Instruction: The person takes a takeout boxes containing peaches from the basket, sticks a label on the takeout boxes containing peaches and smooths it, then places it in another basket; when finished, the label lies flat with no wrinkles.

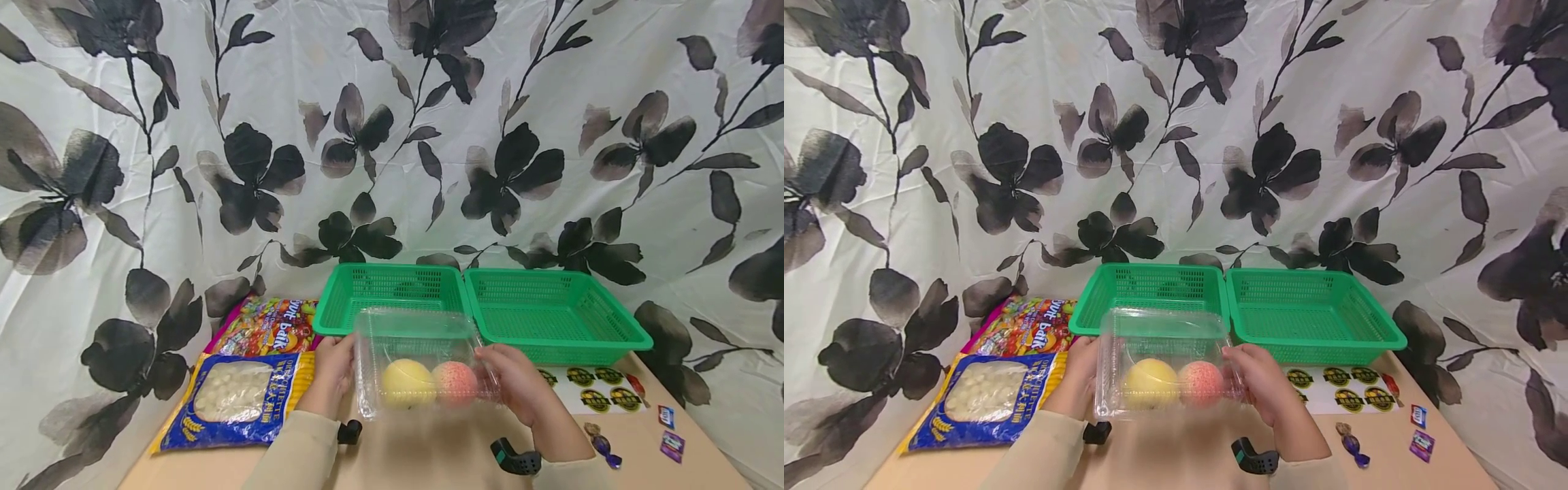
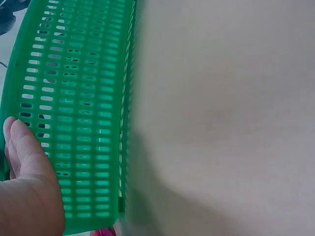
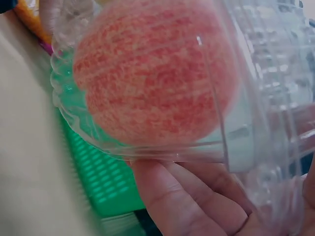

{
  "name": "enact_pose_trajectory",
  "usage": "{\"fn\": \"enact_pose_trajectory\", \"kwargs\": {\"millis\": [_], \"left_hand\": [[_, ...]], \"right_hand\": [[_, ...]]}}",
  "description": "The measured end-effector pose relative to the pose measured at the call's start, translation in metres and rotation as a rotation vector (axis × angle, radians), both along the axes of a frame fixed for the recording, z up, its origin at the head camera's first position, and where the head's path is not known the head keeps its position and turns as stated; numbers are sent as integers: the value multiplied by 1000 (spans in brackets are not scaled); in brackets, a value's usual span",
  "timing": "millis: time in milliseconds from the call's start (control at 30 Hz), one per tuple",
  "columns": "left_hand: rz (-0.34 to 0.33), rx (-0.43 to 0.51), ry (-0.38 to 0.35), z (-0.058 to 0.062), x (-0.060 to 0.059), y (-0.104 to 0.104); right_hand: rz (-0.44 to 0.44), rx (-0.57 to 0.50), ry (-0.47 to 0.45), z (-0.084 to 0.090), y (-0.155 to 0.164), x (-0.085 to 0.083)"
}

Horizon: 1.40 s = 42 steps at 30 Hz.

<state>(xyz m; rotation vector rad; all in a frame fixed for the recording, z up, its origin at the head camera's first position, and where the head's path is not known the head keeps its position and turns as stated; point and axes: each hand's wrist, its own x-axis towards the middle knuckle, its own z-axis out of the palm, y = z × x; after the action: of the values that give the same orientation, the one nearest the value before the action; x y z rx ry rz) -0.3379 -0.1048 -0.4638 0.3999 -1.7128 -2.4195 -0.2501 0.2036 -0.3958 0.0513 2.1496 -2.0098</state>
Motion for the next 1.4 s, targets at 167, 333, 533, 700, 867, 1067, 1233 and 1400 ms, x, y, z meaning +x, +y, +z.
{"fn": "enact_pose_trajectory", "kwargs": {"millis": [167, 333, 533, 700, 867, 1067, 1233, 1400], "left_hand": [[7, -46, -28, 0, 0, 0], [-11, -13, -29, 1, 0, -1], [-51, 60, -53, 2, 0, -3], [-65, 79, -61, 4, 1, -5], [-60, 82, -45, 5, 2, -5], [-62, 89, -47, 3, 3, -5], [-63, 95, -37, 3, 5, -5], [-65, 96, -28, 3, 4, -5]], "right_hand": [[45, -18, -37, -15, 3, 6], [39, 2, -65, -34, 6, 8], [-32, 36, -76, -52, 5, 8], [-97, 68, -74, -58, 2, 8], [-147, 124, -60, -59, -4, 7], [-174, 184, -53, -61, -8, 7], [-179, 205, -35, -61, -9, 4], [-163, 240, -16, -62, -8, 2]]}}
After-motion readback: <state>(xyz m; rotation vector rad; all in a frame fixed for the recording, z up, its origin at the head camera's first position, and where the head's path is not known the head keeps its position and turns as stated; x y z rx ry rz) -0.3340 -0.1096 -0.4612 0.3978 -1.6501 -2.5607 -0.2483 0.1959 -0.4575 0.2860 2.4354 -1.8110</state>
